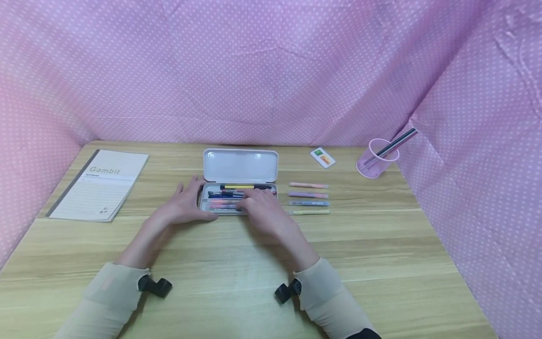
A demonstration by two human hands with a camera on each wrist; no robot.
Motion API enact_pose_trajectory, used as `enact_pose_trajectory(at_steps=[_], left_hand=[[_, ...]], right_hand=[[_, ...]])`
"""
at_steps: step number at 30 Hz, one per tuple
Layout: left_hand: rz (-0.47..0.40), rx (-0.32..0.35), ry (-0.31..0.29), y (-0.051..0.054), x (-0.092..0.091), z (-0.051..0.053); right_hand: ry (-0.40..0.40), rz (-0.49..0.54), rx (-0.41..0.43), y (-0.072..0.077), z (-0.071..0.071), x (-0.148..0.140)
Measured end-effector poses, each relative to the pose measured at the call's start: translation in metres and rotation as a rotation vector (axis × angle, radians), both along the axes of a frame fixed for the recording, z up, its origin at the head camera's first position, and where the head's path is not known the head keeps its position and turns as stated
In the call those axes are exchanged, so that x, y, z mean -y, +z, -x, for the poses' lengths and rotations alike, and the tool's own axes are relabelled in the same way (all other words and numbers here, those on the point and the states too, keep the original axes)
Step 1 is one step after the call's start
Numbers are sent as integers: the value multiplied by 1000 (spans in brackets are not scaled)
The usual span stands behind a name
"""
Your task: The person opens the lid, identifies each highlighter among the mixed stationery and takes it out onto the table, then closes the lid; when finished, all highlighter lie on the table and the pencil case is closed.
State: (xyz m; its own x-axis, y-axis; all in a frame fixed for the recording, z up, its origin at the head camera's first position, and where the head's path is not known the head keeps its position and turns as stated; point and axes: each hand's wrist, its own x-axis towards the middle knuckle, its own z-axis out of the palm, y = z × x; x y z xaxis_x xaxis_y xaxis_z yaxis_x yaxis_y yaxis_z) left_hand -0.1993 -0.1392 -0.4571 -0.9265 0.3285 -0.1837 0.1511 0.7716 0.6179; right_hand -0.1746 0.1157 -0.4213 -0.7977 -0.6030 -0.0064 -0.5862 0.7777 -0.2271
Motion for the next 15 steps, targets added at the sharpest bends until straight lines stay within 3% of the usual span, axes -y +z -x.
enact_pose_trajectory(at_steps=[15], left_hand=[[-5, -2, 2, 0, -1, -1]], right_hand=[[-12, -33, -80, -2, -2, 2]])
